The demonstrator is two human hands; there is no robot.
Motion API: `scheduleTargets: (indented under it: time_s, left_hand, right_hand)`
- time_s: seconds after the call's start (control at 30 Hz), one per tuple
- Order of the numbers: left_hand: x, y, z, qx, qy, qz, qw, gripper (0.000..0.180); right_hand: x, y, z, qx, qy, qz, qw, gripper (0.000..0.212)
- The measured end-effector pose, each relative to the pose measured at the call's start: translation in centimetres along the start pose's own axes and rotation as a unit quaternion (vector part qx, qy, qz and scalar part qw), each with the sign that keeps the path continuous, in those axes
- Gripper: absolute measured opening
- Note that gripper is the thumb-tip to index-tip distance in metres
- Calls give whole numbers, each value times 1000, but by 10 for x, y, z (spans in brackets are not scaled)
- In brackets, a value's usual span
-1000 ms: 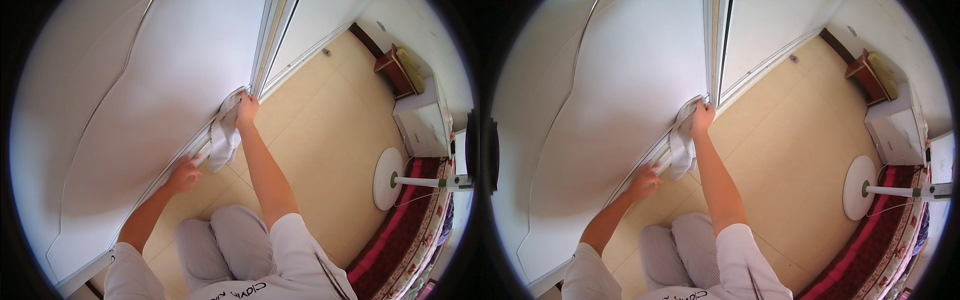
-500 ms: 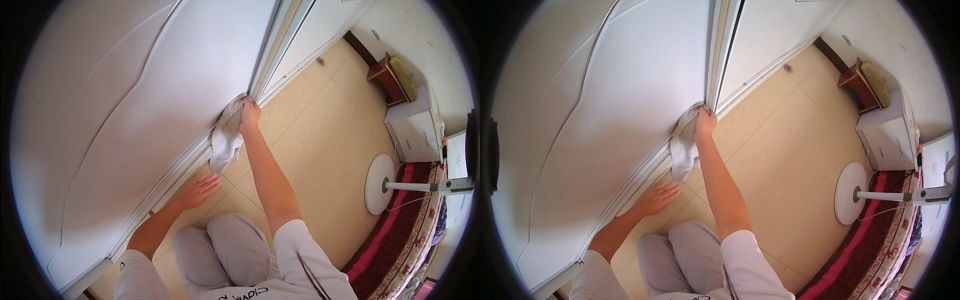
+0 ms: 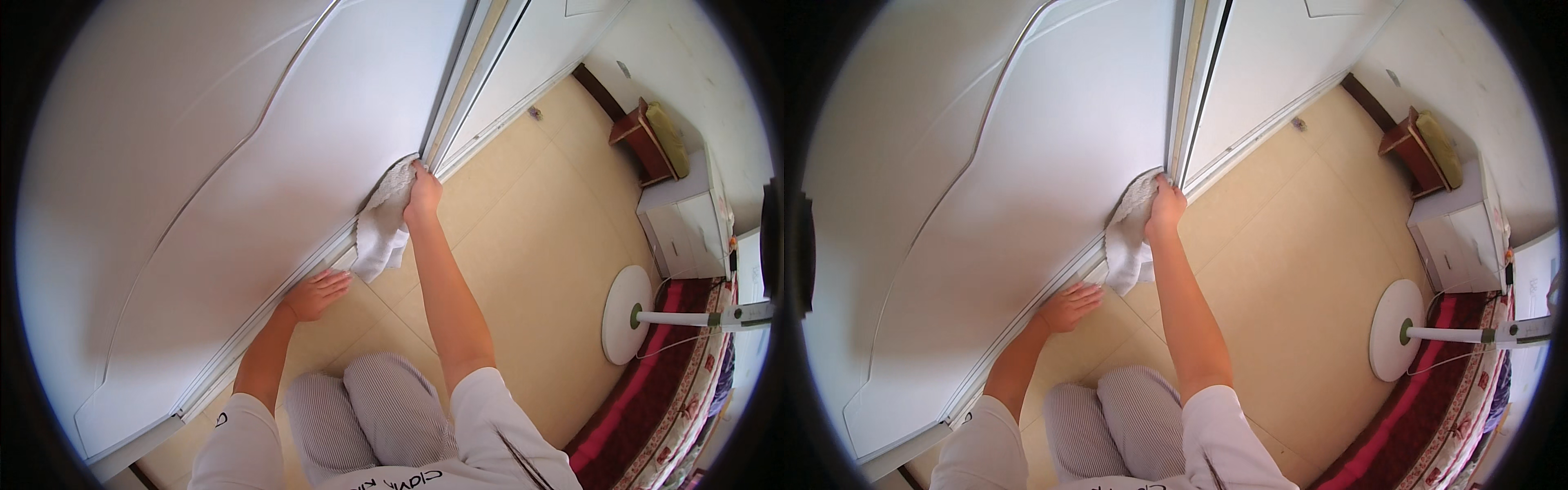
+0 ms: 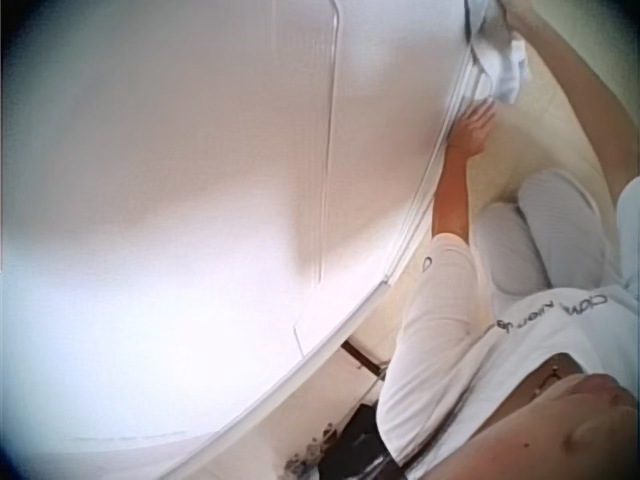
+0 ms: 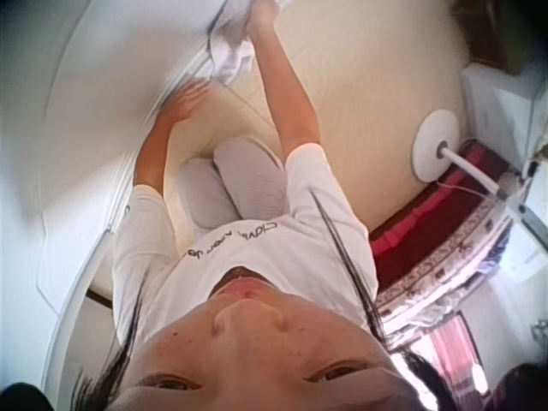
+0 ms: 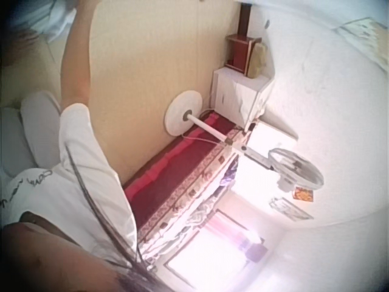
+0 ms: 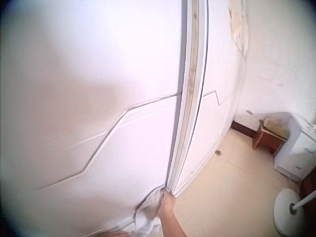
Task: The person wipes the sliding tracks and door panels of a wardrobe with a cloth, then washes the cloth in a bucket of water.
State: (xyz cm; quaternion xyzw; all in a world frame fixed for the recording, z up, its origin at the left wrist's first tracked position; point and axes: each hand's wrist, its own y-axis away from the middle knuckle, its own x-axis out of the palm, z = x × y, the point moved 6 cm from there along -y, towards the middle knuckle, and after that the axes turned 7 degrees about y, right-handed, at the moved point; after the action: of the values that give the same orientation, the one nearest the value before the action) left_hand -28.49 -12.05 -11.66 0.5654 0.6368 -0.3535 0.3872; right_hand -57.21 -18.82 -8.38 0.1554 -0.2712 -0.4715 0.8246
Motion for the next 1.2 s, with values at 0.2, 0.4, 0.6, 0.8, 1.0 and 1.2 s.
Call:
scheduleTargets:
  time_s: [0.2,0.4,0.6,0.8,1.0,1.2]
  left_hand:
    - [-6,-2,-1,0,2,-5,1000,41]
    - [-4,-2,1,8,6,-9,1000,40]
    - [-8,-7,-2,21,25,-36,999,39]
    - [16,10,13,1,30,16,999,42]
    - [-5,7,-1,17,40,11,999,42]
    - [-5,6,1,43,33,-32,998,41]
  right_hand:
    - [-6,-4,-20,84,-4,-49,995,43]
    - [-2,-24,-29,94,-108,21,989,37]
    - [13,52,20,-94,55,75,991,19]
    - [76,218,34,-364,192,103,905,28]
    - [67,202,48,-319,209,90,920,32]
    - [60,195,29,-306,193,110,926,32]
